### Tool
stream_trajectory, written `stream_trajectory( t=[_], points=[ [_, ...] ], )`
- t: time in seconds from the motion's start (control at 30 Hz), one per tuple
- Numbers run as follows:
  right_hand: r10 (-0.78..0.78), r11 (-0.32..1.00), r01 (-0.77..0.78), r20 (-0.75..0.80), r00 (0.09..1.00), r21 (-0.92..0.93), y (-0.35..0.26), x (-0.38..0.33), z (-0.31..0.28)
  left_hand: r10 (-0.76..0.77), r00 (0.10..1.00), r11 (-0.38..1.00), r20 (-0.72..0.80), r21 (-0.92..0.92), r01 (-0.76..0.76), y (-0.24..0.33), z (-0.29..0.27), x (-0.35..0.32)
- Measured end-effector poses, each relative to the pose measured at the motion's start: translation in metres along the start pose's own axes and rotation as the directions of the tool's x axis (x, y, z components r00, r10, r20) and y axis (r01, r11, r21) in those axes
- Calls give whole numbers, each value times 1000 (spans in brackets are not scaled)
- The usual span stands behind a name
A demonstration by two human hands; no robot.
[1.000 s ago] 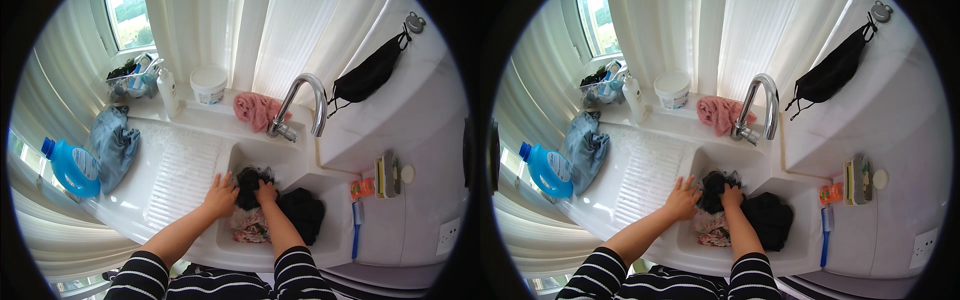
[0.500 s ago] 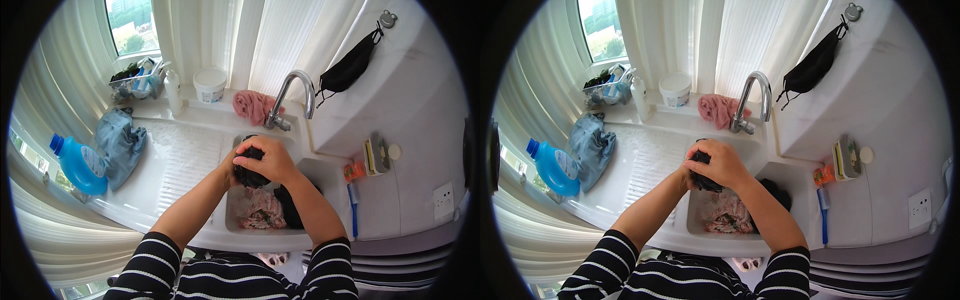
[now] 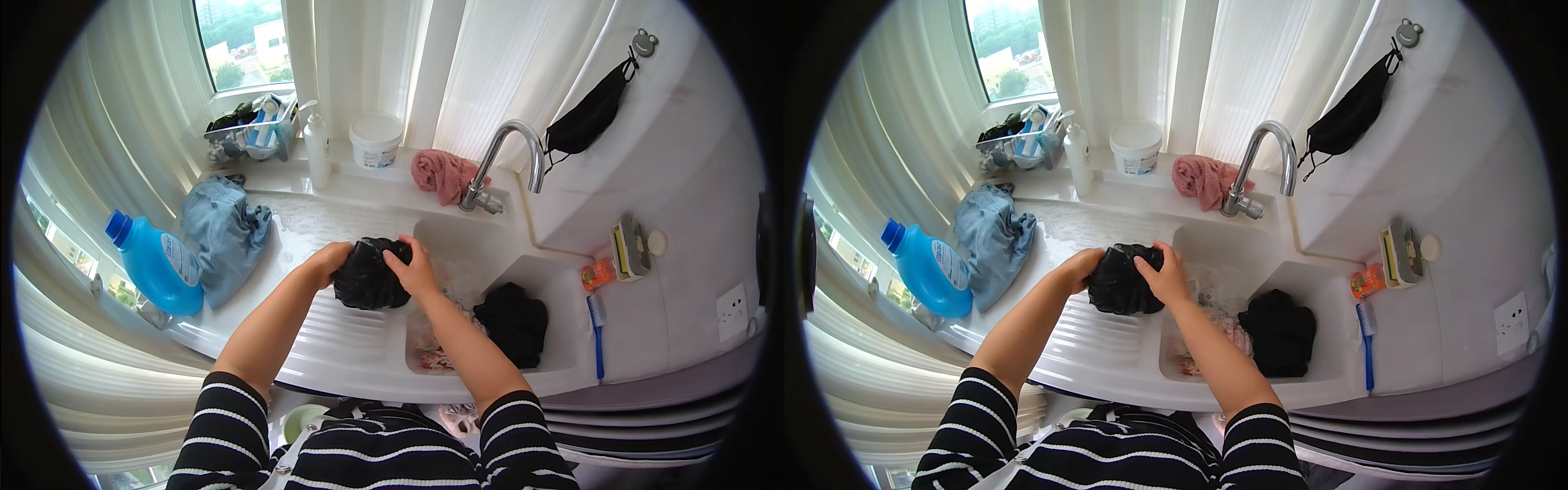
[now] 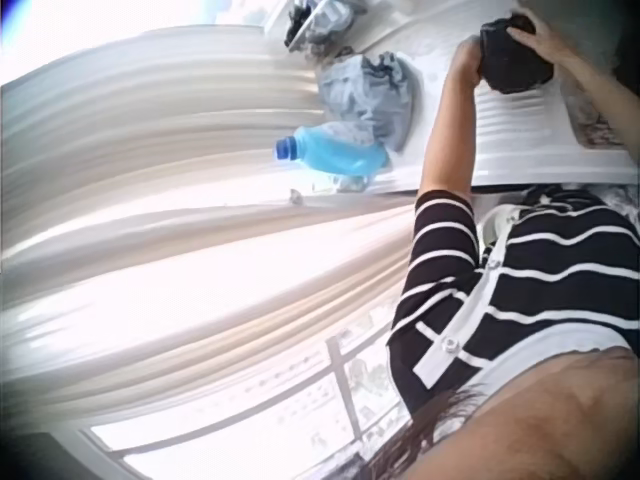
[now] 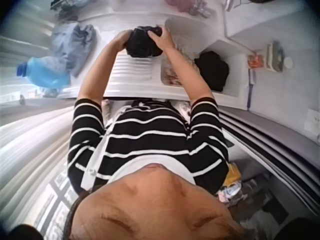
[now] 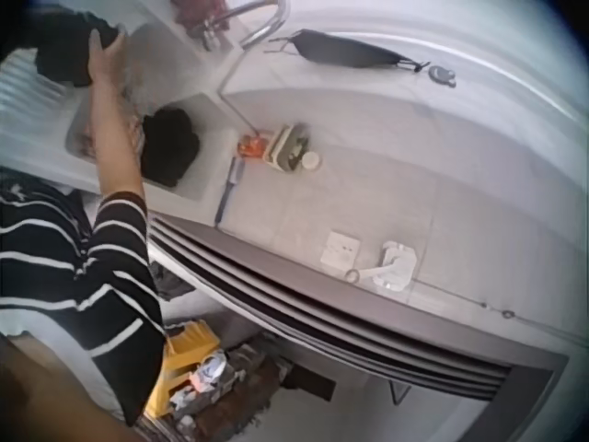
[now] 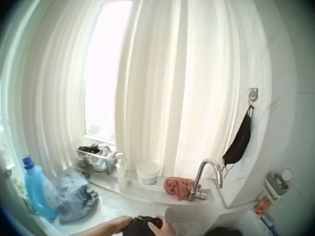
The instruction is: The person hand washes clothes in a sink. They place a basin on the floor, turn on the faucet, and wet a floral garment before setting it aside. They then add detergent to a black garment and scrub it on the washboard, rinsing and wringing it repeatedly.
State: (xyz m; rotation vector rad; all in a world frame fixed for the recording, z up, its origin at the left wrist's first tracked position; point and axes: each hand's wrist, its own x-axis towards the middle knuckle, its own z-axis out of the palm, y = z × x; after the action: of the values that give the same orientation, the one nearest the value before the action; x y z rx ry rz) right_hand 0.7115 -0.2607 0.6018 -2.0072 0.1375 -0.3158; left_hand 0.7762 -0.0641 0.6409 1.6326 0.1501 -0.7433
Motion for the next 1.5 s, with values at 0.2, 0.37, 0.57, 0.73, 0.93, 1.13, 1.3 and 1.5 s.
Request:
stream_trajectory(
  t=[0.2,0.37,0.57,0.73,0.93,1.13,1.3,1.5],
  points=[
    [109,957,-23,285,952,-289,-20,-14,20,621,779,450,-86,853,-265,-32,-8,0],
    [-440,764,506,250,862,-400,-18,-74,30,818,521,236,245,683,-691,-63,-1,-46],
    [-434,767,503,256,864,-398,13,-21,49,736,669,314,103,823,-472,-60,-3,14],
    [-220,948,264,233,947,-178,-29,13,45,742,668,404,48,763,-504,-25,-18,45],
    [-387,876,446,285,877,-184,-9,-66,36,812,520,189,267,722,-666,-75,-14,-45],
    [69,860,11,138,988,-510,6,28,63,693,712,427,-113,860,-279,-28,-1,50],
    [-273,952,290,162,948,-96,14,13,58,812,583,429,-14,690,-582,-32,-13,23],
    [-330,852,401,249,910,-337,1,-67,54,788,540,155,297,752,-640,-85,-14,-30]
  ],
)
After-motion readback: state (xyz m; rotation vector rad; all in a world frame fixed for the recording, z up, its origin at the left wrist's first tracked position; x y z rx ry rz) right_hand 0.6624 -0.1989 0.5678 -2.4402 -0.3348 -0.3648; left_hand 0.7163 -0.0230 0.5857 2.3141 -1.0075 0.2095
